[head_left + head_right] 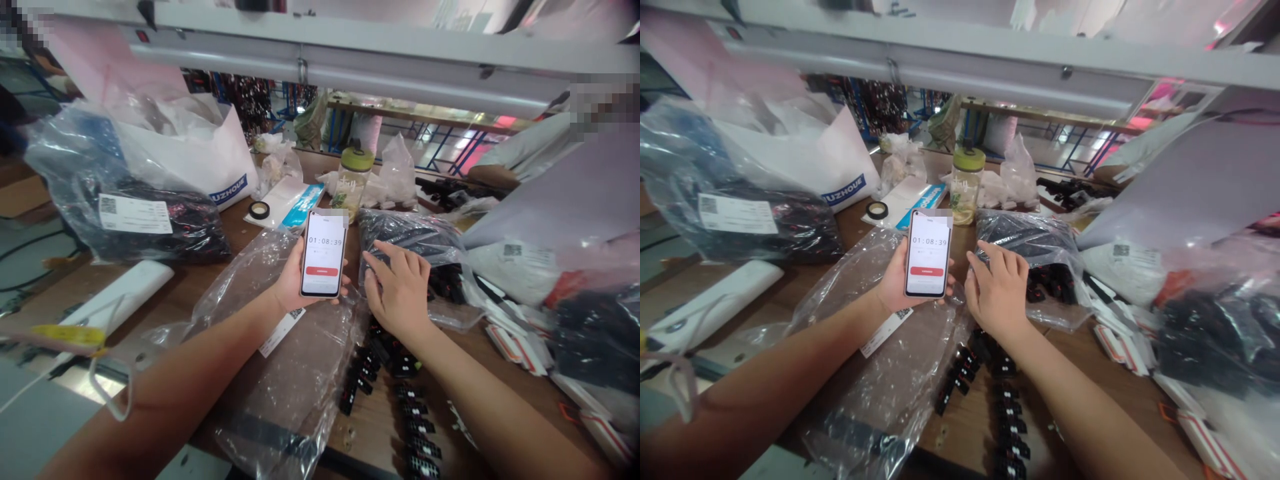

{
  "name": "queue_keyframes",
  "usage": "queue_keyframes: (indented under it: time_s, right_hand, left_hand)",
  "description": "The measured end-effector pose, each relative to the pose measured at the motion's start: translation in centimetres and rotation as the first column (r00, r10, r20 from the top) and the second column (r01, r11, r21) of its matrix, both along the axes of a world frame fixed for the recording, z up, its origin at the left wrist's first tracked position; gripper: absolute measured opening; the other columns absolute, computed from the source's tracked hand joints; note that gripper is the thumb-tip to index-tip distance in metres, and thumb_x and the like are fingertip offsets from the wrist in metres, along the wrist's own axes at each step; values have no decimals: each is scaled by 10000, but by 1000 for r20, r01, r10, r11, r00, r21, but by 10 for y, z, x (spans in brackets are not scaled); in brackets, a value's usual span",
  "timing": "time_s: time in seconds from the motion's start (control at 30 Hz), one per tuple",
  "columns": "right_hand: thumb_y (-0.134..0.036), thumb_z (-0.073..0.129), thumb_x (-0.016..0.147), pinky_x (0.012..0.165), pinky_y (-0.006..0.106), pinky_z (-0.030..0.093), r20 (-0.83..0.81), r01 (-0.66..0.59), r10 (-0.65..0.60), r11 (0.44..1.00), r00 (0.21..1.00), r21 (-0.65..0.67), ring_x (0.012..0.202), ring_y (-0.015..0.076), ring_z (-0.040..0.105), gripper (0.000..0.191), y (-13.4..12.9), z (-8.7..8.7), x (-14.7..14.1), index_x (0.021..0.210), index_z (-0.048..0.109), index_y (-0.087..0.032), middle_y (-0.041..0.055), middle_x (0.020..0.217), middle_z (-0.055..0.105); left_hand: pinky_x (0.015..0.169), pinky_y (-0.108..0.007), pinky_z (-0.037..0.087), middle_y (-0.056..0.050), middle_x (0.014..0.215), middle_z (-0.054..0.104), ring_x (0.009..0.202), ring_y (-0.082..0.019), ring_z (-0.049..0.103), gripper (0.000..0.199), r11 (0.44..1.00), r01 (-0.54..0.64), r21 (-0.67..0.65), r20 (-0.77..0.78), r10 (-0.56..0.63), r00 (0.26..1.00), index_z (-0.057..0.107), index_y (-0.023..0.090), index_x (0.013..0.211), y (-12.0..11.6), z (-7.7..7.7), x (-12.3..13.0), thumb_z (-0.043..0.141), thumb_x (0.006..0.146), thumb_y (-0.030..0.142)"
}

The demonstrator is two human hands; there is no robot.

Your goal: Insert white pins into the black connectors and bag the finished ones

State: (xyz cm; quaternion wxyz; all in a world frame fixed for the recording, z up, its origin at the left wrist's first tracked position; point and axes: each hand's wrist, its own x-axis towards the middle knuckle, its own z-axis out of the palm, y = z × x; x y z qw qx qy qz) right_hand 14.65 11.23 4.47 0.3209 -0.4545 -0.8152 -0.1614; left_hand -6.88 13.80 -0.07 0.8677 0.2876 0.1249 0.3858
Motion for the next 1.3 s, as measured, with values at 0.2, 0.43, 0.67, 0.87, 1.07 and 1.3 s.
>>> queue_keyframes:
  time_s: [0.2,0.43,0.67,0.87,1.07,1.3]
  right_hand:
    - [-272,482,966,838,404,371,93,-170,191,966,977,-194,850,219,600,289,-4,27,4,815,717,-196,60,886,703]
    - [-363,617,879,902,449,330,297,-303,455,846,839,-439,927,257,574,199,-43,-1,-7,825,729,-208,62,880,709]
    - [-344,555,906,901,473,314,383,-226,424,857,821,-463,902,278,559,256,-54,-11,-16,876,710,-143,115,884,699]
    - [-334,530,920,905,477,296,374,-212,440,830,816,-515,955,291,550,265,-55,-8,-13,934,707,-138,125,936,696]
    - [-334,540,914,887,456,296,366,-211,434,832,823,-512,909,273,561,268,-55,-12,-13,986,708,-139,118,935,692]
    - [-314,575,889,844,430,299,370,-216,427,844,825,-491,857,258,567,252,-55,-13,-15,978,719,-127,116,895,684]
  left_hand:
    - [701,-437,550,-233,1063,713,903,-360,709,978,1000,-2,2,-32,2,999,634,59,1232,-2,5,0,191,861,847]
    - [651,-442,552,-221,1006,724,864,-368,714,943,986,-153,66,-87,158,984,627,97,1233,6,43,-10,148,880,828]
    - [641,-423,547,-142,944,723,832,-335,702,1001,826,-514,232,-376,563,736,579,165,1285,63,98,-68,40,826,873]
    - [706,-511,543,-162,1005,719,968,-394,638,1046,745,-644,174,-590,602,538,524,225,1380,112,87,-98,266,676,955]
    - [681,-416,546,-179,1004,728,880,-330,694,984,879,-477,6,-711,339,616,633,153,1244,118,55,-92,209,777,908]
    - [627,-414,537,-160,942,740,865,-341,693,912,890,-455,-8,-733,304,608,671,186,1142,121,49,-92,258,767,907]
